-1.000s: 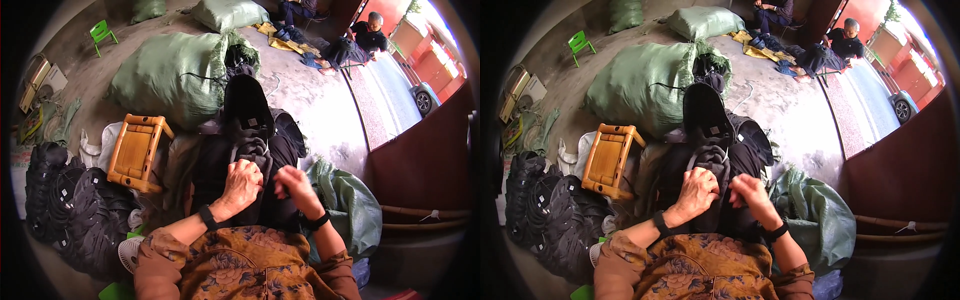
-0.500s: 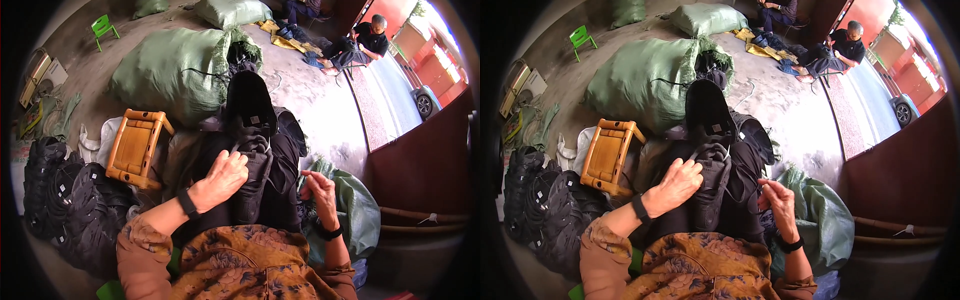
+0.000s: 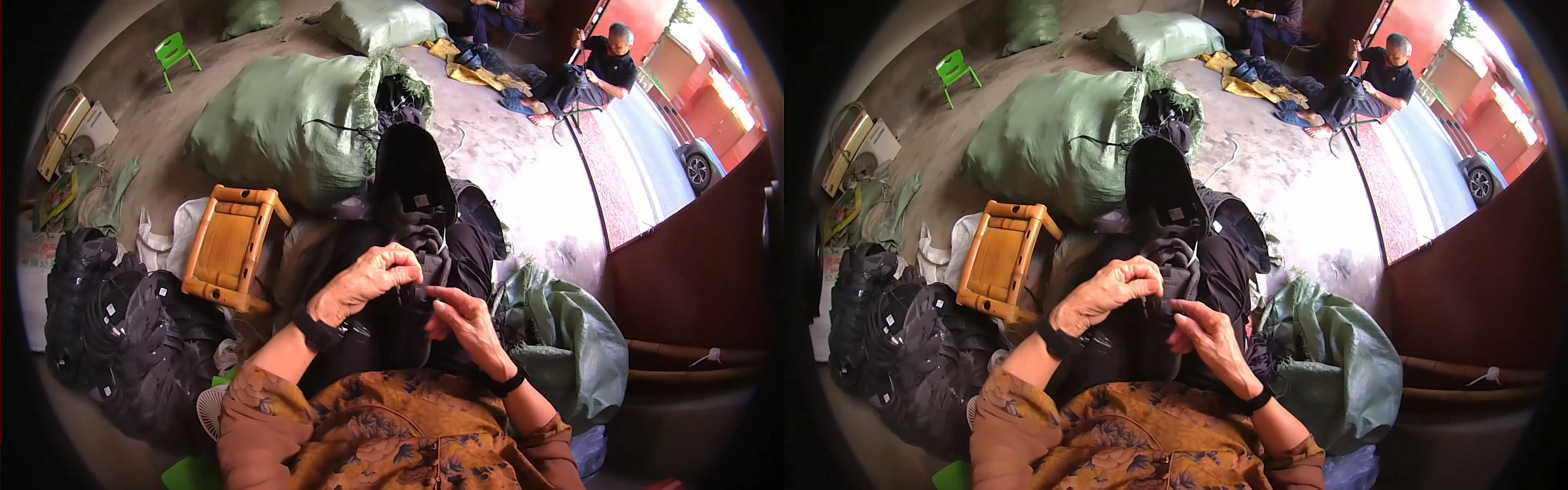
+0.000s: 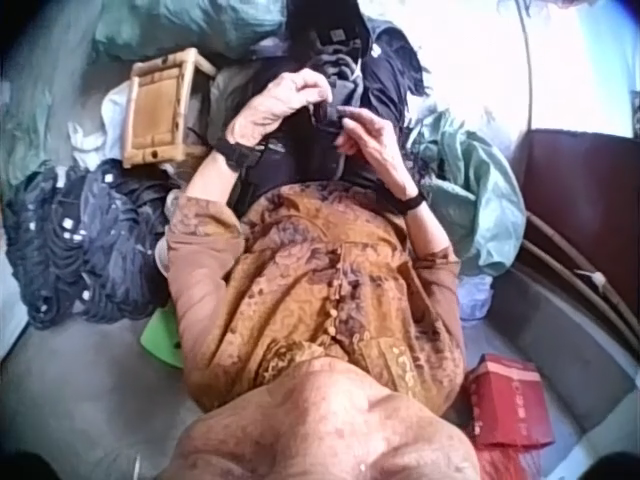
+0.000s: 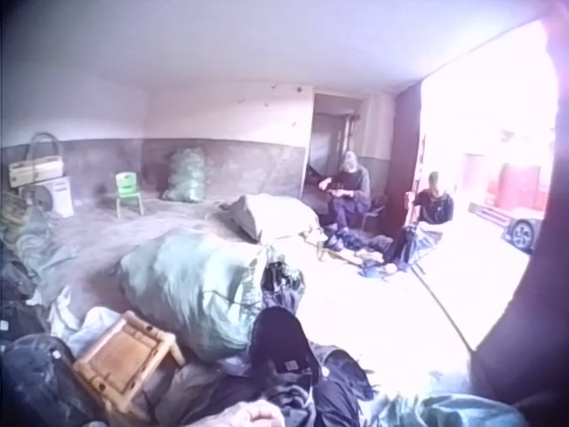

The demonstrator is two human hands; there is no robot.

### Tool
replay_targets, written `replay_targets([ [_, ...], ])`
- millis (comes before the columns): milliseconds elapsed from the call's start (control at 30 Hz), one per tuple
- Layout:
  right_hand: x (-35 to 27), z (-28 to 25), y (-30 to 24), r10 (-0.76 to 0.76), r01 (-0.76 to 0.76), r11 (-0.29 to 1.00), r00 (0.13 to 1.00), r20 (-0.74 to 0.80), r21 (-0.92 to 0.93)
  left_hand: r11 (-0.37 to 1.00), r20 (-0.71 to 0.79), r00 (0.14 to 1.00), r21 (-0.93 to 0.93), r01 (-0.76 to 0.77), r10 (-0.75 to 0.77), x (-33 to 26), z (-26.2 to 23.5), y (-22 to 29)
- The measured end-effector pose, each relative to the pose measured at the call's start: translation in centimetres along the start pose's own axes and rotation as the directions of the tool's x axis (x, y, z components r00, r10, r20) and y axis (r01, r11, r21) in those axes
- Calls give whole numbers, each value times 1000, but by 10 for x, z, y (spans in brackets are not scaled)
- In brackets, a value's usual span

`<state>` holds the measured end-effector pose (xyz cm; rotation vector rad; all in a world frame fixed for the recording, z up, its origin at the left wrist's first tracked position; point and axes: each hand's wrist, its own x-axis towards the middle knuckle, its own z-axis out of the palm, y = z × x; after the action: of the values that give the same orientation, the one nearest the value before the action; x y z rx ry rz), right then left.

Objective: Lacing shoelaces on a pair of black athletic shoes.

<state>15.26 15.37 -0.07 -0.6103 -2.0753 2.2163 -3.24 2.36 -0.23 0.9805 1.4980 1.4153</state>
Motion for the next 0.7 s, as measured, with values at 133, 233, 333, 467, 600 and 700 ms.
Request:
replay_targets([
  [133,21,27,1,48,-71,955,995,86,287,991,-33,999,136,-8,13,3,9,3],
  [233,27,22,1,75,-76,935,997,16,345,963,-95,988,253,-94,121,-3,12,-1],
  [333,20,-22,-27,-6,52,934,992,-130,354,628,30,927,727,-277,374,-27,26,-2],
  [467,5,-108,-78,-176,308,881,918,-355,359,507,36,904,818,-271,426,-34,34,-16],
  [600,-23,-204,-126,-313,470,837,831,-459,279,707,77,911,605,-365,405,-24,10,-18],
  [700,-48,-290,-159,-404,587,772,749,-525,244,748,23,941,601,-283,338,-26,11,-14],
])
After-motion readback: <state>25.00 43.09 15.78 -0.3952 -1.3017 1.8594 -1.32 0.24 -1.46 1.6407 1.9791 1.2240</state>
